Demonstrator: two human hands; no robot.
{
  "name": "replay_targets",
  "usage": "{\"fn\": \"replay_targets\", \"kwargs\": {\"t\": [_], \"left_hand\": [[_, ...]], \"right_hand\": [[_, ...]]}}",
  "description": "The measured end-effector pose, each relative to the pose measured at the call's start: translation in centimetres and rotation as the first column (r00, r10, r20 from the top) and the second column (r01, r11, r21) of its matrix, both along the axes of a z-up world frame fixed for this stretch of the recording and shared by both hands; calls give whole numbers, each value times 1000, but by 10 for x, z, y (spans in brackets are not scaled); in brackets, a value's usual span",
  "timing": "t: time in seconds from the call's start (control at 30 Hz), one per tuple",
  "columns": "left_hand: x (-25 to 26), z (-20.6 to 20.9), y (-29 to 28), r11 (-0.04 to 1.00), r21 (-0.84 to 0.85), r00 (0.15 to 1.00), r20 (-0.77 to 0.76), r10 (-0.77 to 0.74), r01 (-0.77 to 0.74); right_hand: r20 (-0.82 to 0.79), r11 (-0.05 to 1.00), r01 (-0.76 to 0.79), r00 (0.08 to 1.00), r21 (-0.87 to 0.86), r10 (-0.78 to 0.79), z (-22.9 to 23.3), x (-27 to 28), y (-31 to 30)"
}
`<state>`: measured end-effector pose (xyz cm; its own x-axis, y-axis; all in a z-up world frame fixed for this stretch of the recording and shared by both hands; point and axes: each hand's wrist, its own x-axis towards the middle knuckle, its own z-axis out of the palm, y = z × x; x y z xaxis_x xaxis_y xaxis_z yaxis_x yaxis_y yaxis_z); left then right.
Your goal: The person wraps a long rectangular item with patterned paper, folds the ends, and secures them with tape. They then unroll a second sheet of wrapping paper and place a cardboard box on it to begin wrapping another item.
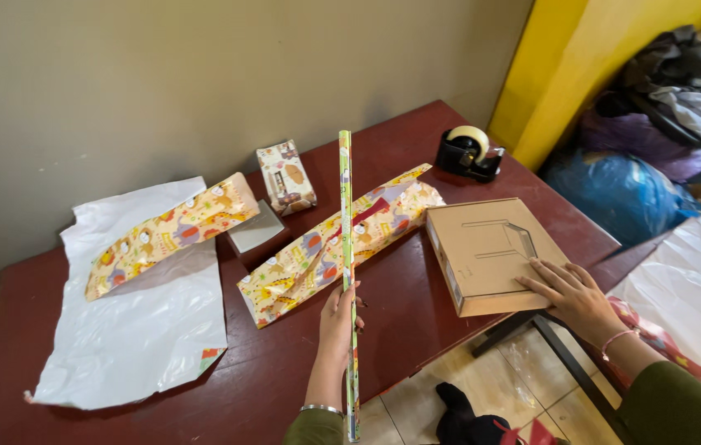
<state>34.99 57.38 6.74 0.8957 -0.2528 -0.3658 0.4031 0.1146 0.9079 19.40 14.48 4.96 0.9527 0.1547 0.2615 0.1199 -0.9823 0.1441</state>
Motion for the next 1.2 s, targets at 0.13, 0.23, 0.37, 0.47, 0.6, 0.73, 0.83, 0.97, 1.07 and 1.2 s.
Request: {"fn": "replay_targets", "kwargs": {"t": [0.13,0.23,0.37,0.47,0.6,0.73,0.83,0.97,1.07,1.2], "left_hand": [[7,2,8,998,7,998,29,55,-55],[17,2,4,995,29,995,28,93,-94],[34,1,-20,994,12,994,25,108,-108],[44,-1,-53,997,74,996,78,32,-38],[50,-10,-120,952,252,980,54,-192,172],[54,-24,-204,866,497,799,497,-338,57],[55,-38,-241,758,635,709,602,-367,-147],[50,-50,-252,600,723,590,662,-462,-341],[47,-55,-249,564,714,527,693,-491,-414],[44,-57,-249,524,704,497,710,-499,-479]], "right_hand": [[-86,995,-32,996,-93,24,-12,39,-13],[-108,996,-78,991,35,81,-14,70,-23],[-175,974,-74,978,215,113,-11,112,-34],[-275,974,32,961,224,32,-4,138,-36],[-23,923,-93,994,374,110,8,157,-22],[441,880,-396,860,261,256,15,171,-3],[329,892,-408,884,195,332,10,185,-9],[55,837,-310,946,450,320,-8,197,-23],[91,775,-311,945,550,315,-19,197,-31],[77,736,-290,948,612,309,-24,196,-36]]}}
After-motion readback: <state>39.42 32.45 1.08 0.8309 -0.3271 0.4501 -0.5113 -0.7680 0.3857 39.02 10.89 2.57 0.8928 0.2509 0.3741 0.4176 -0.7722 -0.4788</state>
